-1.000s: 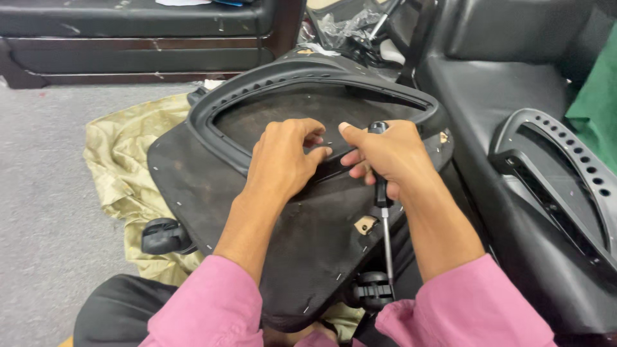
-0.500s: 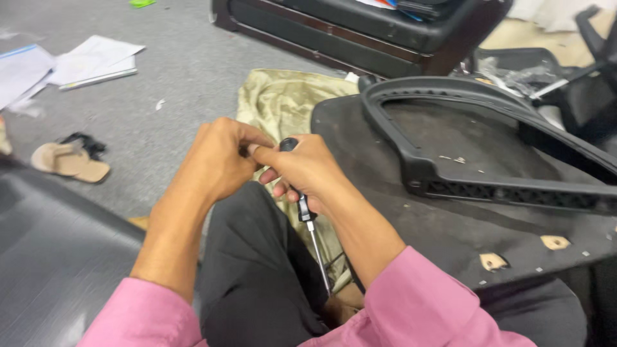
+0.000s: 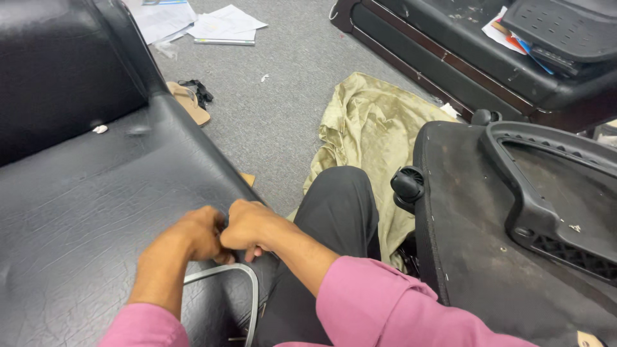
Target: The person sits on the floor and assembles a black plastic chair frame. They insert a white rubber seal into the frame's groove, then use a screwdriver to tighten screws into the frame, securing the components together.
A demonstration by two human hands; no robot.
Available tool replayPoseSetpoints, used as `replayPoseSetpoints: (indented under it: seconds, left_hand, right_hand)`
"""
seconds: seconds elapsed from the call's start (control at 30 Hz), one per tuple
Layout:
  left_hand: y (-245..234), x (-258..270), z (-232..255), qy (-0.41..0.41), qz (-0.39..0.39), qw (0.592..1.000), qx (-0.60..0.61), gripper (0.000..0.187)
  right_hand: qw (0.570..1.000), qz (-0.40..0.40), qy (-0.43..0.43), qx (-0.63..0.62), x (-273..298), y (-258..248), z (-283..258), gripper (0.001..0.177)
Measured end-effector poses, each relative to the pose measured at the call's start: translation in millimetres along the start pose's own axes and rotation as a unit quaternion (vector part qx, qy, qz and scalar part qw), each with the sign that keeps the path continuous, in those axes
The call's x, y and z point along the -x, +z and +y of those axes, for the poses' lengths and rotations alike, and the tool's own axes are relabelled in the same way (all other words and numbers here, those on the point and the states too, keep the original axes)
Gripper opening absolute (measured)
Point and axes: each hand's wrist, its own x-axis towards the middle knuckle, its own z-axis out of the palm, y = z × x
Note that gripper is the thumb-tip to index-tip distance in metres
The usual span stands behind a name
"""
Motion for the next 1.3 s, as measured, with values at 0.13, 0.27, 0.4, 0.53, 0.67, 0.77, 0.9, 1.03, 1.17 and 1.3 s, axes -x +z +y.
replayPoseSetpoints:
  seconds: [0.13,0.27,0.4,0.53,0.67,0.77,0.9,1.03,1.17,1.3]
  left_hand:
    - [31.5,2.9,-6.3,-0.023,0.018,0.999,-0.014,0.071]
    - [35.6,0.3,-8.3,-0.025,0.022,0.999,0.014,0.053]
    - [23.8,-0.5,-8.0,0.033,0.161,0.985,0.043,0.033]
    - [-12.6,2.9,7.4,0.087,0.309,0.94,0.113,0.024]
    - [-60.7,12.3,39.6,0.161,0.42,0.879,0.159,0.02]
    - [-92.6,20.1,66.1,0.213,0.483,0.828,0.192,0.016]
    - [-121.0,20.4,90.5,0.269,0.581,0.727,0.249,0.01]
    - [-146.9,2.0,100.2,0.308,0.642,0.659,0.243,0.009]
    - [-178.7,-20.5,114.7,0.378,0.644,0.622,0.236,0.009]
    - [-197.5,-27.0,141.2,0.322,0.583,0.695,0.272,0.017]
  right_hand:
    - [1.0,0.013,-0.013,-0.007,-6.7,11.0,7.9,0.019]
    - [0.999,0.027,0.01,-0.019,-6.7,10.5,14.4,0.02]
    - [0.997,0.063,-0.005,-0.044,-2.2,5.6,18.2,0.026]
    - [0.981,0.113,-0.041,-0.15,5.5,-14.5,24.2,0.048]
    - [0.936,0.164,-0.079,-0.301,18.9,-48.0,27.6,0.055]
    - [0.909,0.171,-0.101,-0.366,34.4,-73.7,34.0,0.054]
    - [0.888,0.199,-0.124,-0.394,59.0,-101.9,52.1,0.05]
    - [0.865,0.218,-0.142,-0.429,76.0,-117.2,69.1,0.045]
    - [0.844,0.269,-0.153,-0.438,86.2,-125.0,72.5,0.038]
    - [0.784,0.369,-0.196,-0.459,104.6,-145.4,71.0,0.032]
